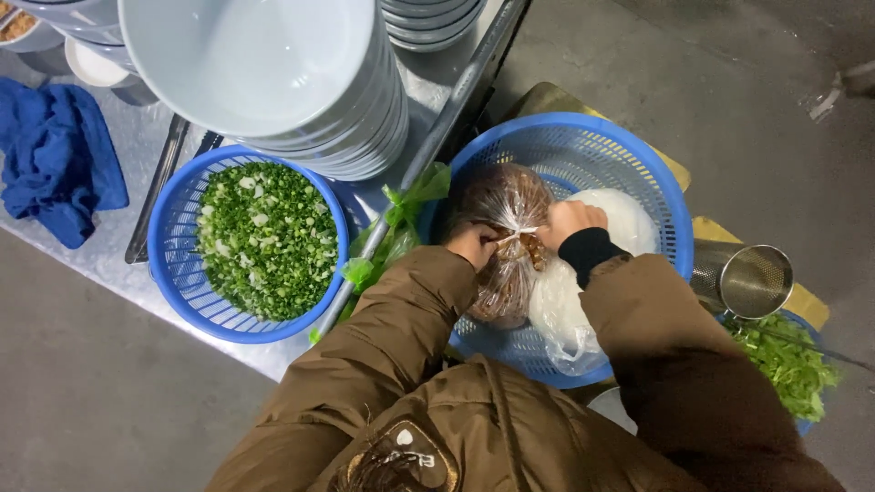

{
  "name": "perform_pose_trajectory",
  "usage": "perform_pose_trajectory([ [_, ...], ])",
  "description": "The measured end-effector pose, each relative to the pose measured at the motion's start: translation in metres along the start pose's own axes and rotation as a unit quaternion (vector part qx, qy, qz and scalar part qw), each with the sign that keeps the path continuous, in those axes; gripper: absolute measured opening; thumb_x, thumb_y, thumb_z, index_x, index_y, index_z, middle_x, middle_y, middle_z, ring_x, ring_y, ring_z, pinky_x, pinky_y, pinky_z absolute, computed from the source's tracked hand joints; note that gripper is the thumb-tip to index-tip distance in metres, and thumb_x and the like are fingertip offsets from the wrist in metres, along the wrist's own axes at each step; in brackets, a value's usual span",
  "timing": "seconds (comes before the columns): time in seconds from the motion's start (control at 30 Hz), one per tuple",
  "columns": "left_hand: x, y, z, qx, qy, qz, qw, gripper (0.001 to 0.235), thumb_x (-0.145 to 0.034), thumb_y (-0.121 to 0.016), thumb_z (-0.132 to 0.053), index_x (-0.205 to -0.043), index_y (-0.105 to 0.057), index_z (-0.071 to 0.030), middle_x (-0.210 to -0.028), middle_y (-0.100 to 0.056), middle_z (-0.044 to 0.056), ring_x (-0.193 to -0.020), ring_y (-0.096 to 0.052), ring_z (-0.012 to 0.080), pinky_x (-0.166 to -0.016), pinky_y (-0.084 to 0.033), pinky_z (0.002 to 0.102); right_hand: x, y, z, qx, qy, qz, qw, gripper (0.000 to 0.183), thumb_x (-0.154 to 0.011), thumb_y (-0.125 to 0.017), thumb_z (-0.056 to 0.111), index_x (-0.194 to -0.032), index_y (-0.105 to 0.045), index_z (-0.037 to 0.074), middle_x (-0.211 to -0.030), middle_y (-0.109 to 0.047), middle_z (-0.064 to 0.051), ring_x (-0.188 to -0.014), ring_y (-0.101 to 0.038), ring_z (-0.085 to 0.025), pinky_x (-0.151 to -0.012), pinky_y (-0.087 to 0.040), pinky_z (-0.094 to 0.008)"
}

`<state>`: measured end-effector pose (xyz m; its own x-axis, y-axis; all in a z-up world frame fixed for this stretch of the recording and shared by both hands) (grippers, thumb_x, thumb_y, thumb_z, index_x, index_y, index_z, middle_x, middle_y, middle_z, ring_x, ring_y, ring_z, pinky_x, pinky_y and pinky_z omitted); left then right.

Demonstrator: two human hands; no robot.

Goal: The person pours a granular ingredient from a container into a bowl, closes the container, and places it on a shelf. They then open a cabinet, retrieve a paper, and wipe the counter with a blue cloth. Finally, they open plastic bags containing noodles and other ingredients in a blue basket.

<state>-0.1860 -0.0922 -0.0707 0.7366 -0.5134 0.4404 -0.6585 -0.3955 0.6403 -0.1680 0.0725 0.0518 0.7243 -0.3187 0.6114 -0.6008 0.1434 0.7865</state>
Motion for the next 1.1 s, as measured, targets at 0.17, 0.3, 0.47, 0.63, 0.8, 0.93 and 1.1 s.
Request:
perform_pose_trajectory([
  [0.17, 0.019, 0.016, -0.014, 0.040, 0.019, 0.049, 0.998, 0.025, -0.087, -0.058, -0.030, -0.110, -0.066, -0.024, -0.106, -0.066, 0.004, -0.107, -0.061, 0.0201, -0.091, -0.051, 0.036, 0.022, 0.025, -0.017, 0.003, -0.040, -0.002, 0.999, 0.046, -0.081, -0.044, 0.042, -0.097, -0.072, 0.009, -0.099, -0.071, -0.014, -0.100, -0.066, -0.032, -0.086, -0.048, -0.043],
  [0.3, 0.038, 0.033, -0.033, -0.004, -0.003, 0.068, 0.998, 0.029, -0.090, -0.053, -0.029, -0.116, -0.062, -0.020, -0.111, -0.064, 0.007, -0.107, -0.060, 0.0228, -0.091, -0.051, 0.037, 0.019, 0.026, -0.096, 0.026, -0.073, -0.046, 0.996, 0.036, -0.077, -0.054, 0.035, -0.091, -0.074, 0.008, -0.092, -0.073, -0.013, -0.094, -0.068, -0.032, -0.082, -0.052, -0.044],
  [0.47, 0.043, 0.030, -0.058, -0.025, 0.044, 0.089, 0.995, 0.029, -0.087, -0.053, -0.036, -0.104, -0.056, -0.013, -0.119, -0.055, 0.015, -0.098, -0.062, 0.0285, -0.083, -0.053, 0.044, 0.008, 0.002, -0.120, -0.162, 0.034, -0.175, 0.971, 0.021, -0.077, -0.063, 0.027, -0.096, -0.065, 0.018, -0.094, -0.065, -0.010, -0.101, -0.061, -0.032, -0.090, -0.050, -0.043],
  [0.63, 0.030, 0.009, -0.018, 0.050, 0.014, 0.070, 0.996, 0.029, -0.080, -0.060, -0.035, -0.093, -0.061, -0.010, -0.093, -0.063, 0.013, -0.094, -0.063, 0.0324, -0.079, -0.052, 0.042, -0.026, -0.057, -0.059, -0.256, 0.100, -0.213, 0.937, 0.016, -0.077, -0.065, 0.022, -0.093, -0.067, 0.024, -0.092, -0.065, -0.003, -0.097, -0.062, -0.026, -0.087, -0.052, -0.038],
  [0.8, 0.066, 0.027, -0.020, 0.138, -0.040, 0.040, 0.989, 0.023, -0.075, -0.067, -0.028, -0.078, -0.052, -0.011, -0.080, -0.062, 0.015, -0.090, -0.062, 0.0373, -0.077, -0.049, 0.042, -0.032, -0.043, -0.001, -0.282, 0.140, -0.242, 0.918, 0.018, -0.079, -0.065, 0.025, -0.096, -0.068, 0.029, -0.092, -0.063, 0.001, -0.094, -0.062, -0.024, -0.084, -0.053, -0.037],
  [0.93, 0.094, 0.046, -0.004, 0.131, -0.004, 0.060, 0.990, 0.041, -0.073, -0.069, -0.045, -0.100, -0.056, -0.018, -0.094, -0.066, 0.017, -0.097, -0.061, 0.0372, -0.083, -0.049, 0.045, 0.009, -0.004, 0.054, -0.089, 0.201, -0.039, 0.975, 0.052, -0.081, -0.064, 0.022, -0.130, -0.047, 0.027, -0.134, -0.035, -0.004, -0.126, -0.035, -0.031, -0.095, -0.042, -0.044],
  [1.1, 0.091, 0.036, 0.012, 0.146, 0.010, 0.065, 0.987, 0.038, -0.077, -0.066, -0.048, -0.103, -0.066, -0.021, -0.093, -0.070, 0.012, -0.097, -0.064, 0.0330, -0.082, -0.051, 0.042, -0.029, -0.051, 0.045, 0.063, 0.257, -0.148, 0.953, 0.025, -0.085, -0.055, 0.027, -0.109, -0.056, 0.022, -0.102, -0.051, 0.001, -0.104, -0.047, -0.019, -0.087, -0.038, -0.036],
])
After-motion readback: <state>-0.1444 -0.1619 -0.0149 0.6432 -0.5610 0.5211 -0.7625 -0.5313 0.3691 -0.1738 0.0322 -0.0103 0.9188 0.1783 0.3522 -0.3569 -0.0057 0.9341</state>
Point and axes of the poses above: each hand's wrist, its own x-axis away from the middle knuckle, its own y-axis out of the back of the hand, z = x × y, the point moved 6 cm from there along -x, towards the middle knuckle
